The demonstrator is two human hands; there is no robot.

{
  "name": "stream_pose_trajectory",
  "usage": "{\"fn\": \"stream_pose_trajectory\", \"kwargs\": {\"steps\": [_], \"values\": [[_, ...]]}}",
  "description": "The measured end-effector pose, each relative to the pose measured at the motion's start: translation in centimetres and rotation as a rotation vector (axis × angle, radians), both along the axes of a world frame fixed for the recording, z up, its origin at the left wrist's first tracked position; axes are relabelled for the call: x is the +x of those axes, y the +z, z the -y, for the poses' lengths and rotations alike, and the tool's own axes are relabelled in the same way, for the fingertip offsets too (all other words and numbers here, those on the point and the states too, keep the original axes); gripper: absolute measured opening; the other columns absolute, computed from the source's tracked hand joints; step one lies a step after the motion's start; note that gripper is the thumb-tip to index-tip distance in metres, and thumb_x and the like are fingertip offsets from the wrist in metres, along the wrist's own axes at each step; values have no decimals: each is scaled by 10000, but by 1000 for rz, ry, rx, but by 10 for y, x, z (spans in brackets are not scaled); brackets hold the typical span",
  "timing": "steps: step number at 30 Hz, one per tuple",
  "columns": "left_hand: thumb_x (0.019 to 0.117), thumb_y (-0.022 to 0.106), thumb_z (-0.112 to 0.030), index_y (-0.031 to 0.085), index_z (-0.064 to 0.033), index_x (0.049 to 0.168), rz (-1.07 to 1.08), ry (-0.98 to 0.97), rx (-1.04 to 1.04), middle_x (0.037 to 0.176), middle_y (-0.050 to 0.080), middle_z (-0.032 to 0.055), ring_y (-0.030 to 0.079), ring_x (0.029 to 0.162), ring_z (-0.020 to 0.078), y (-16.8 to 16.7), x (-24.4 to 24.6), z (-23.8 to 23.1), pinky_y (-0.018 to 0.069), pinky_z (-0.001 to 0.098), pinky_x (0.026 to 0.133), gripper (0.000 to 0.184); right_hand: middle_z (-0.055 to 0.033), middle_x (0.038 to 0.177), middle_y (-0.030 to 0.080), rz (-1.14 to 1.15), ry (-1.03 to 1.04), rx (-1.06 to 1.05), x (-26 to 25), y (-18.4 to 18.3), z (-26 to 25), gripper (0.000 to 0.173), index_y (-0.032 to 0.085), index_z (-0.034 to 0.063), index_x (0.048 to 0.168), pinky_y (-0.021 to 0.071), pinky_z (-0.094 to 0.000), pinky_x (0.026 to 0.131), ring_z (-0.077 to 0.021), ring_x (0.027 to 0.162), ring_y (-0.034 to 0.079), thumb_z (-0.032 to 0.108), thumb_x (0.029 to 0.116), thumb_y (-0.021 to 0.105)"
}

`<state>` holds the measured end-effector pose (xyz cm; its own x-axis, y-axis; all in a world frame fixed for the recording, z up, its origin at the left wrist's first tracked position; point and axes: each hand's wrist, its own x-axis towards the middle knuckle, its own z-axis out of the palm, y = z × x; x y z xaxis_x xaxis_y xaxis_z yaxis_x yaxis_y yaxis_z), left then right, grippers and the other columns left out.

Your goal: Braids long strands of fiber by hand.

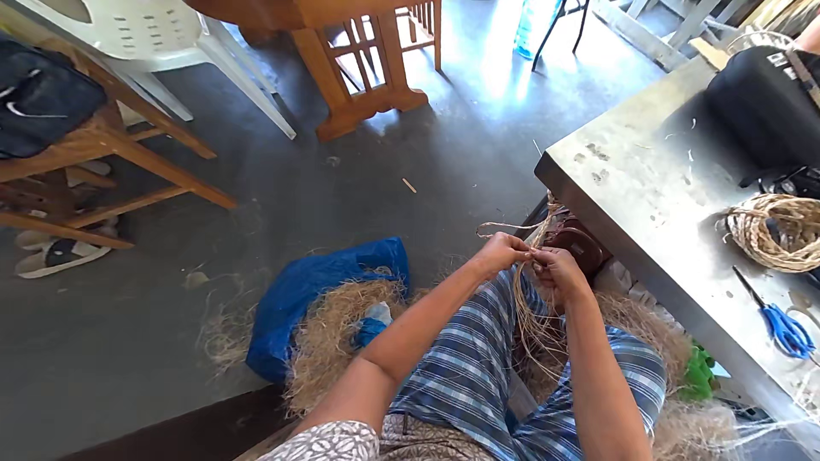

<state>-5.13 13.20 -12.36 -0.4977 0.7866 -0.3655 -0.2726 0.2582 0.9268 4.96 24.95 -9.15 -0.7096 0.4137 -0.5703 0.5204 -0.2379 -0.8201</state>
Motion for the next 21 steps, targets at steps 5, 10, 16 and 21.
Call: {"fn": "stream_pose_trajectory", "kwargs": {"steps": [5, 10, 16, 21], "values": [[912, 729, 6, 674, 35, 974, -22, 43, -32, 728, 624, 41, 406, 506, 21, -2, 4, -5, 326, 185, 478, 88, 50, 561, 448, -68, 2, -50, 5, -11, -4, 233, 648, 23, 906, 246, -152, 382, 3, 406, 308, 131, 1071, 523], [938, 691, -8, 716, 21, 1024, -96, -12, -16, 772, 643, 46, 409, 531, 30, -4, 1, -1, 339, 206, 502, 94, 37, 563, 477, -62, -58, 30, 8, -12, -3, 161, 704, -7, 996, 268, -160, 381, -3, 408, 335, 89, 1038, 582], [1006, 628, -108, 722, 39, 1046, -436, -50, -301, 930, 730, 177, 711, 797, 264, 20, 4, 6, 583, 451, 802, 179, -7, 628, 612, -75, -91, 210, 2, -18, 7, 156, 753, -13, 1011, 340, -184, 429, -24, 448, 423, 50, 1017, 611], [1000, 646, -74, 698, 53, 1036, -191, 55, -244, 820, 689, 108, 626, 641, 111, 27, 14, 13, 541, 263, 651, 142, 1, 622, 645, -80, -127, 351, -1, -28, 15, 170, 773, 17, 957, 373, -237, 496, -43, 484, 470, 75, 1015, 623]]}}
